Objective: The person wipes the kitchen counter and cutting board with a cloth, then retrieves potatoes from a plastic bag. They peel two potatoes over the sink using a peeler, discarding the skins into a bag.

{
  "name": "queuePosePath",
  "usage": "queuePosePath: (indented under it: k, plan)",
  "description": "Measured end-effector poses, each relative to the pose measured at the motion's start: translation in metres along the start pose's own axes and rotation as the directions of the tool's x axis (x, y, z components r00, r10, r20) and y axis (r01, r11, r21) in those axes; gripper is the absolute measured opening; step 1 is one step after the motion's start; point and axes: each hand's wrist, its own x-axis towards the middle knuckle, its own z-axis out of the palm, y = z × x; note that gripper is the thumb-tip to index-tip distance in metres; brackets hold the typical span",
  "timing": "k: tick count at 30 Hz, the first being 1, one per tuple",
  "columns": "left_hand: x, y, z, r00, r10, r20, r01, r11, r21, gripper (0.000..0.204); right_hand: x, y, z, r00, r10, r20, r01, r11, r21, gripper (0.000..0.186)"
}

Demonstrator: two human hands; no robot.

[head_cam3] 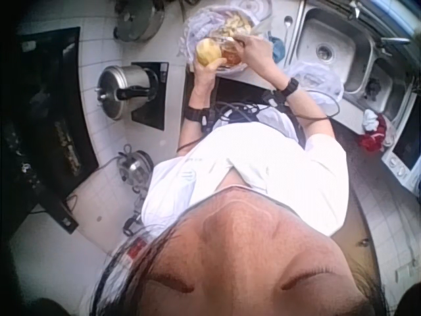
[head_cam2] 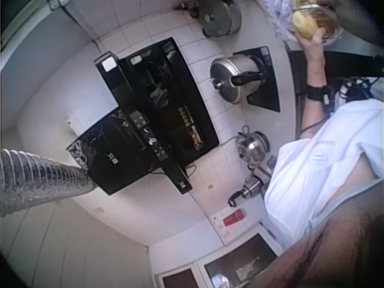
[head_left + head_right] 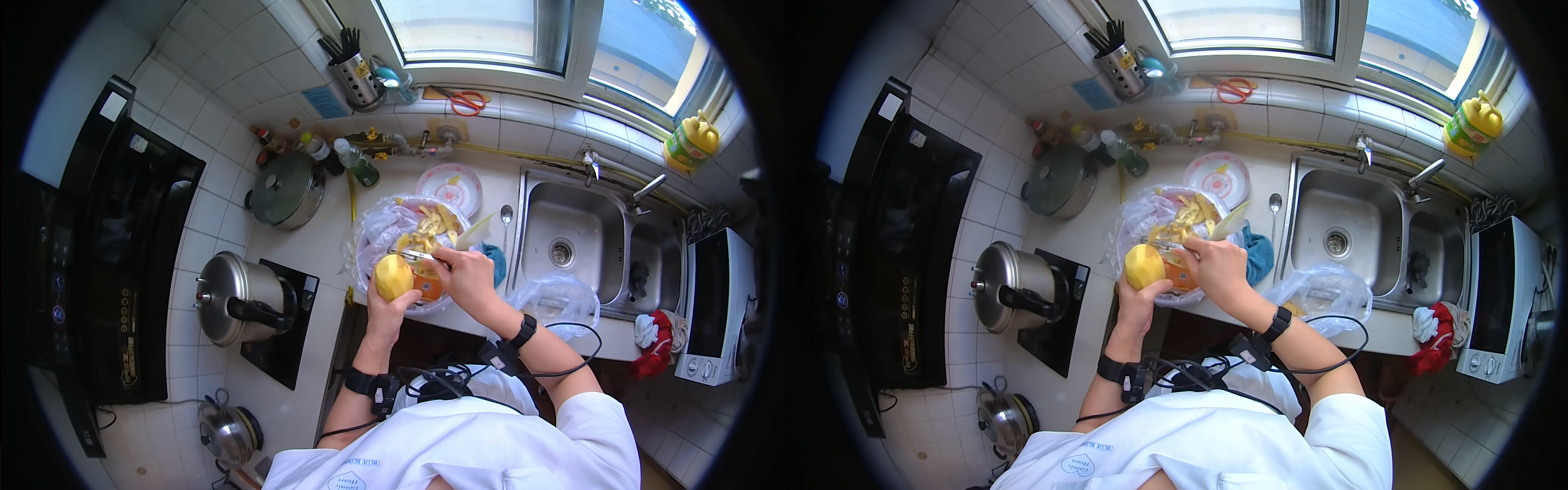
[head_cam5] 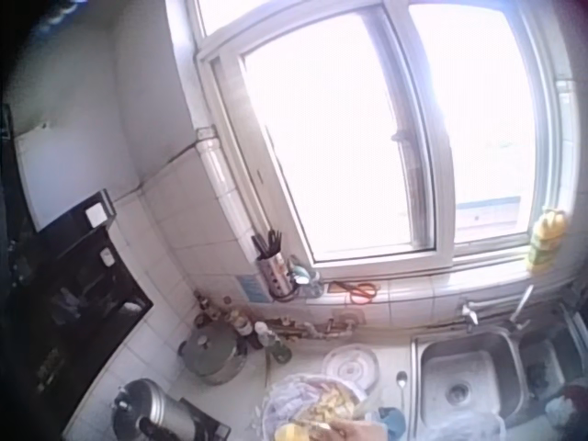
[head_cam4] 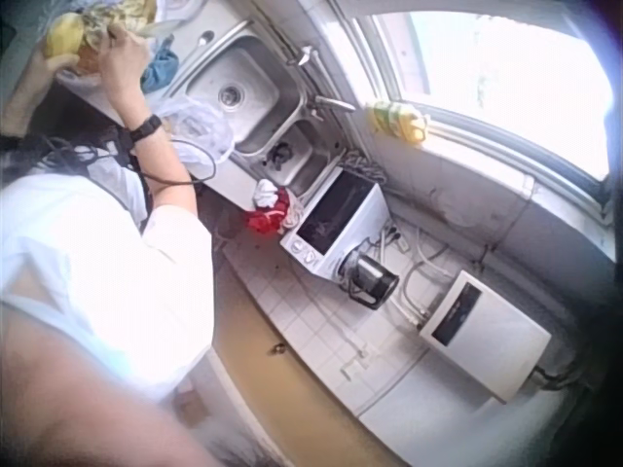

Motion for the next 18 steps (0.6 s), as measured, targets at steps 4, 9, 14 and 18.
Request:
queuePosePath:
  k: [4,9,14,18]
  plan:
    - [-0.001,0.008,-0.003,0.999,-0.033,0.041,0.038,0.99,-0.136,0.058,0.001,0.007,-0.001,0.995,0.098,-0.027,-0.096,0.993,0.066,0.024]
    - [-0.002,0.015,-0.006,0.99,-0.128,0.057,0.138,0.952,-0.272,0.056,-0.004,-0.006,-0.007,0.996,0.088,-0.018,-0.077,0.939,0.335,0.023]
    - [0.0,0.01,0.002,0.994,-0.103,0.031,0.108,0.949,-0.295,0.061,-0.013,-0.022,-0.007,1.0,-0.021,0.002,0.019,0.946,0.324,0.021]
    - [0.0,0.005,0.005,0.992,-0.129,0.011,0.124,0.915,-0.384,0.067,-0.011,-0.018,-0.003,0.999,0.018,-0.04,-0.01,0.98,0.199,0.022]
